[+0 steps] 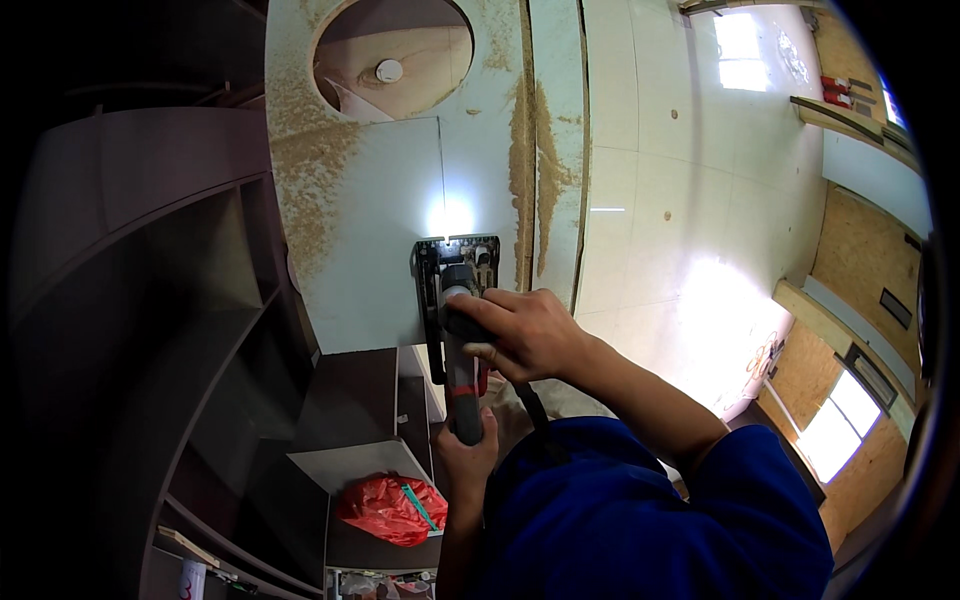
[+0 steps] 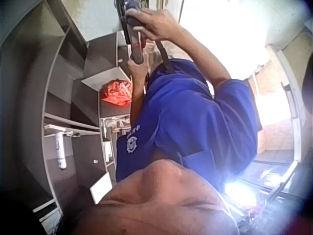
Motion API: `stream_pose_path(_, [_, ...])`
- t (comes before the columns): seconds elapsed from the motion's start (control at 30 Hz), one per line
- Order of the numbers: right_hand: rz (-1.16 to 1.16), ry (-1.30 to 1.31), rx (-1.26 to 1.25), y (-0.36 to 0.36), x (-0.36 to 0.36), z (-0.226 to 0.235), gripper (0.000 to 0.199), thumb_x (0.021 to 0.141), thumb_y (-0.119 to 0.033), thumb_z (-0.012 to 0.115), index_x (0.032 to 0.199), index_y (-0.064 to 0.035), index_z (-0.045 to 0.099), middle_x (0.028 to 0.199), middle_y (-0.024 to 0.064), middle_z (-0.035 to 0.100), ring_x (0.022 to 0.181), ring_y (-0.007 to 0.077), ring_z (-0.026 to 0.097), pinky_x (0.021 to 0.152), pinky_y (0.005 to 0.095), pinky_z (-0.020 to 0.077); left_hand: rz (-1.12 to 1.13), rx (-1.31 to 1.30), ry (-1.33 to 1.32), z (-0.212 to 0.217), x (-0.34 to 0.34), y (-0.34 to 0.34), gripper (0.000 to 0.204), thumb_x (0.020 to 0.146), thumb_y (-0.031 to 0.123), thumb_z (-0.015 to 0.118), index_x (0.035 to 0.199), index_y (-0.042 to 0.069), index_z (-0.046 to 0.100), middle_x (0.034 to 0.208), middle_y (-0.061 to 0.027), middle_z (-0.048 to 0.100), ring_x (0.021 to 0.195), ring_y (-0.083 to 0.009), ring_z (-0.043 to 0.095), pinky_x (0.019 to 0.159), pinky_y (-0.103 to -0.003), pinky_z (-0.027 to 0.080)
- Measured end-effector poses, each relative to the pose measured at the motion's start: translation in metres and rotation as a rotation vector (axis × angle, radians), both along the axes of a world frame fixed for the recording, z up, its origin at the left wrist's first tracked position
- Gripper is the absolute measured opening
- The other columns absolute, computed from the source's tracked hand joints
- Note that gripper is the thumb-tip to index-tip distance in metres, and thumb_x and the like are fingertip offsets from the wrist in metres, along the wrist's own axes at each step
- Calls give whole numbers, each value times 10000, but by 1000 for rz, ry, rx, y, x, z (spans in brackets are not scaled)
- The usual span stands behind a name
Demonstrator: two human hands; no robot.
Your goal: The person uses a jigsaw to cut a straight line along a marked line on a large white board. The person guides the tool steadily along the line, creating sawdust as the cut progresses.
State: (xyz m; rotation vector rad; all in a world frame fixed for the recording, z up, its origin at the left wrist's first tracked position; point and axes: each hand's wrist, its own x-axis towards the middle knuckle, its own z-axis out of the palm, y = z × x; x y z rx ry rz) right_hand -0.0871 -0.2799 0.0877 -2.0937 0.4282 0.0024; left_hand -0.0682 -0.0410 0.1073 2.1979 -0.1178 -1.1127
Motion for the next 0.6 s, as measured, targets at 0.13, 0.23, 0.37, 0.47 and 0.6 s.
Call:
stream_pose_path(0.13, [1, 4, 11, -2, 1, 1, 618, 892, -317, 723, 1425, -78, 521, 810, 109, 601, 622, 324, 613, 513, 417, 473, -2, -32, -70, 0, 1, -5, 233, 874, 167, 761, 803, -28, 653, 667, -104, 650, 616, -224, 671, 608, -367, 511])
stream_pose_path(0.23, [4, 11, 15, -3, 2, 3, 571, 910, -329, 712, 1384, -62, 539, 837, 106, 598, 636, 327, 619, 527, 430, 491, 22, -62, -123, -4, 0, -6, 256, 833, 206, 797, 748, 5, 662, 583, -83, 627, 528, -216, 658, 531, -374, 508])
stream_pose_path(0.37, [1, 16, 13, -4, 3, 2, 572, 911, -336, 710, 1385, -66, 539, 832, 106, 594, 635, 328, 617, 528, 431, 491, 10, -58, -118, -7, -1, -3, 251, 831, 204, 795, 746, 7, 665, 591, -93, 638, 537, -228, 672, 537, -378, 515])
stream_pose_path(0.47, [2, 17, 14, -6, 4, 3, 570, 912, -336, 709, 1386, -70, 538, 832, 106, 594, 635, 330, 617, 528, 431, 491, -6, -34, -95, -6, 0, -3, 247, 840, 195, 786, 759, -5, 665, 617, -101, 649, 568, -232, 678, 565, -376, 519])
stream_pose_path(0.6, [2, 14, 7, -7, 4, 3, 571, 912, -335, 709, 1389, -74, 535, 836, 105, 597, 638, 330, 617, 527, 430, 490, -12, -18, -69, -1, 4, -9, 237, 860, 169, 768, 783, -29, 664, 660, -108, 661, 612, -225, 676, 611, -369, 517])
